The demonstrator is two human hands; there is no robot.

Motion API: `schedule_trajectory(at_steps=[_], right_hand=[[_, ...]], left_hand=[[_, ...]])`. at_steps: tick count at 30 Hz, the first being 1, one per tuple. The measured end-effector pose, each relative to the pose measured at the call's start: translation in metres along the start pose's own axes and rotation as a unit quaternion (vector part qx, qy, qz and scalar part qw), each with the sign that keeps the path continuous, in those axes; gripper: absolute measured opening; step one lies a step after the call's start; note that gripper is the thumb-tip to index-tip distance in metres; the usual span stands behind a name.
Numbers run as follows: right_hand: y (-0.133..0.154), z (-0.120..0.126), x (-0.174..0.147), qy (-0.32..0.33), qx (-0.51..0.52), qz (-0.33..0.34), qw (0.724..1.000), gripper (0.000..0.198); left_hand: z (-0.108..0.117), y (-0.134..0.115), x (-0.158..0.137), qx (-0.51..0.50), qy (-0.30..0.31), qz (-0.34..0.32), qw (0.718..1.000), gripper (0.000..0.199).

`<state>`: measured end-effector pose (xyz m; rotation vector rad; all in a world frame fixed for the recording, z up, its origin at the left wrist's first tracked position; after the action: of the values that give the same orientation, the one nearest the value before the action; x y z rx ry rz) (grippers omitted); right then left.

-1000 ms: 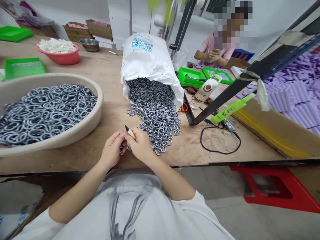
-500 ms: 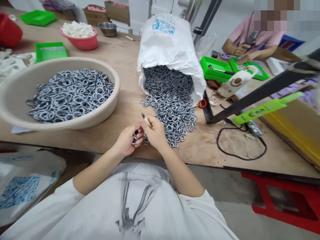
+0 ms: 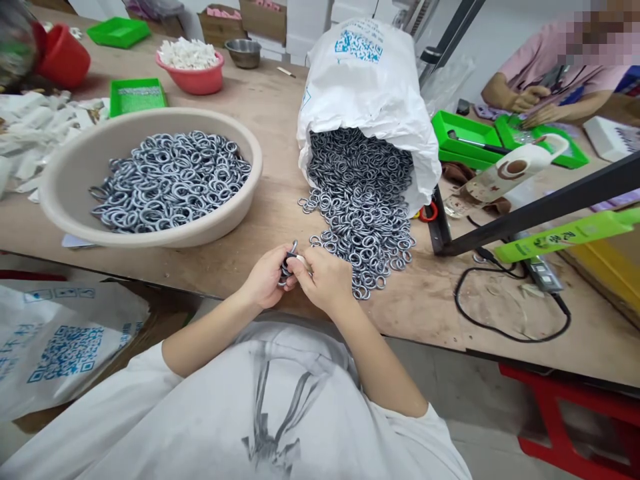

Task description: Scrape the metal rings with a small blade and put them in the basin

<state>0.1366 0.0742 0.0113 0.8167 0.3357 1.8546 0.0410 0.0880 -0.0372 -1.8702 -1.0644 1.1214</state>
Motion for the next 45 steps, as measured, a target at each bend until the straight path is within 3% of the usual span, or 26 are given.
schedule_trajectory(at_steps=[4, 8, 10, 14, 18, 24, 27, 30, 33, 35, 39, 45], right_hand=[[-0.009, -0.002, 0.002, 0.012, 0.015, -0.015, 1.000, 0.049], [-0.048, 0.013, 0.011, -0.039, 0.020, -0.128, 0.991, 0.052], [-0.063, 0.020, 0.016, -0.050, 0.009, -0.165, 0.985, 0.051], [-0.065, 0.012, 0.031, 0.023, -0.073, -0.162, 0.984, 0.038], [-0.059, -0.008, 0.042, 0.122, -0.164, -0.161, 0.965, 0.031], [-0.065, -0.011, 0.047, 0.138, -0.156, -0.182, 0.961, 0.037], [-0.069, -0.006, 0.047, 0.110, -0.082, -0.189, 0.972, 0.026], [-0.069, -0.003, 0.045, 0.069, 0.112, -0.198, 0.971, 0.015], [-0.058, -0.004, 0.041, 0.039, 0.321, -0.188, 0.928, 0.022], [-0.048, -0.004, 0.037, 0.019, 0.405, -0.181, 0.896, 0.027], [-0.034, -0.008, 0.027, 0.001, 0.489, -0.194, 0.850, 0.034], [-0.027, -0.020, 0.018, 0.024, 0.528, -0.185, 0.828, 0.043]], left_hand=[[-0.001, 0.003, -0.002, 0.018, 0.014, -0.004, 1.000, 0.023], [-0.009, 0.009, -0.010, 0.016, 0.078, 0.018, 0.997, 0.029], [-0.006, 0.008, -0.010, 0.008, 0.074, 0.017, 0.997, 0.029], [0.014, -0.002, -0.002, 0.002, 0.005, -0.010, 1.000, 0.023], [0.025, -0.007, 0.005, -0.003, -0.022, -0.007, 1.000, 0.026], [0.030, -0.006, 0.007, -0.041, -0.030, 0.029, 0.998, 0.016], [0.028, -0.006, 0.009, -0.016, -0.031, 0.022, 0.999, 0.021], [0.026, -0.007, 0.011, 0.061, -0.036, -0.030, 0.997, 0.035], [0.020, -0.008, 0.012, 0.145, -0.023, -0.089, 0.985, 0.040], [0.014, -0.009, 0.011, 0.174, 0.002, -0.117, 0.978, 0.044], [0.009, -0.010, 0.010, 0.139, 0.013, -0.120, 0.983, 0.046], [0.004, -0.006, 0.006, 0.078, 0.029, -0.074, 0.994, 0.036]])
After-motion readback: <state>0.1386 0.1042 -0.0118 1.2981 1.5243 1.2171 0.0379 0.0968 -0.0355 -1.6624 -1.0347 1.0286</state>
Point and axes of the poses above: each hand's wrist, its own x-axis towards the middle knuckle, its own z-axis out of the back of the hand, y = z × x, the point moved 7 cm from there along x, towards the middle knuckle, and after that the axes turned 12 degrees about x, right-handed, at the moved point
